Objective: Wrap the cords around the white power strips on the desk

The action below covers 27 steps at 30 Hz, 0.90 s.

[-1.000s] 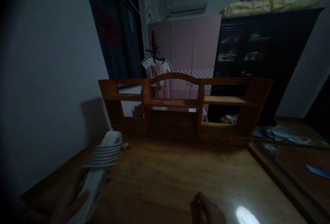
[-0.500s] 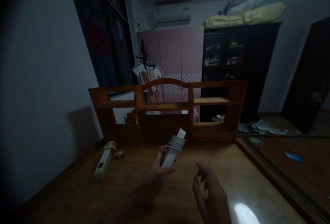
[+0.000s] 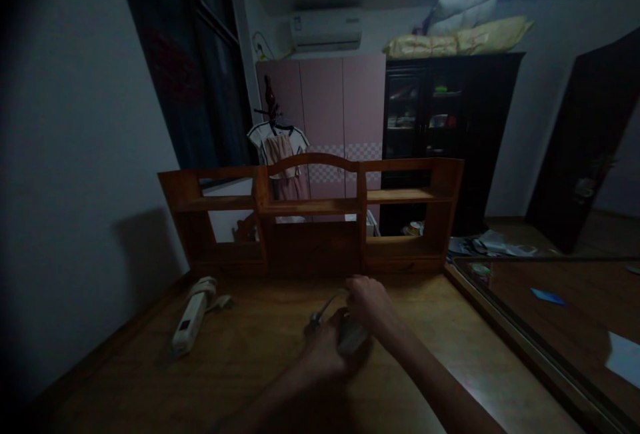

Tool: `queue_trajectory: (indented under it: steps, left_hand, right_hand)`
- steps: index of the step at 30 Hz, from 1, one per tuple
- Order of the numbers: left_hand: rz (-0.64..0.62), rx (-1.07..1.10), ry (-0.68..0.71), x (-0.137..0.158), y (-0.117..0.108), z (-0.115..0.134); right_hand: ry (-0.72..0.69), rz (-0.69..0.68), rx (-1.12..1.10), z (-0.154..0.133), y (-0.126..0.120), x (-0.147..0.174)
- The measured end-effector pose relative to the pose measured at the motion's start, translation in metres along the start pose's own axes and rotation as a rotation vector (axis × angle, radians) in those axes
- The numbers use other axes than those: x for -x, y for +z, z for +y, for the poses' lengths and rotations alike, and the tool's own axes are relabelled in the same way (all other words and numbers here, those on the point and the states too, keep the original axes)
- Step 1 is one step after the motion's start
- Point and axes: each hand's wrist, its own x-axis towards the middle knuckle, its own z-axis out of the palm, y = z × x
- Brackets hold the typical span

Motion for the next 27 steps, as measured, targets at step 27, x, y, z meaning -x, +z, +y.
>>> queue_trajectory:
  steps: [27]
  left_hand:
    - [0.431,0.129,0.052,-0.041,-0.066,-0.065]
  right_hand:
    - [0.527,0.214,-1.824,0.065,0.112,-0.013]
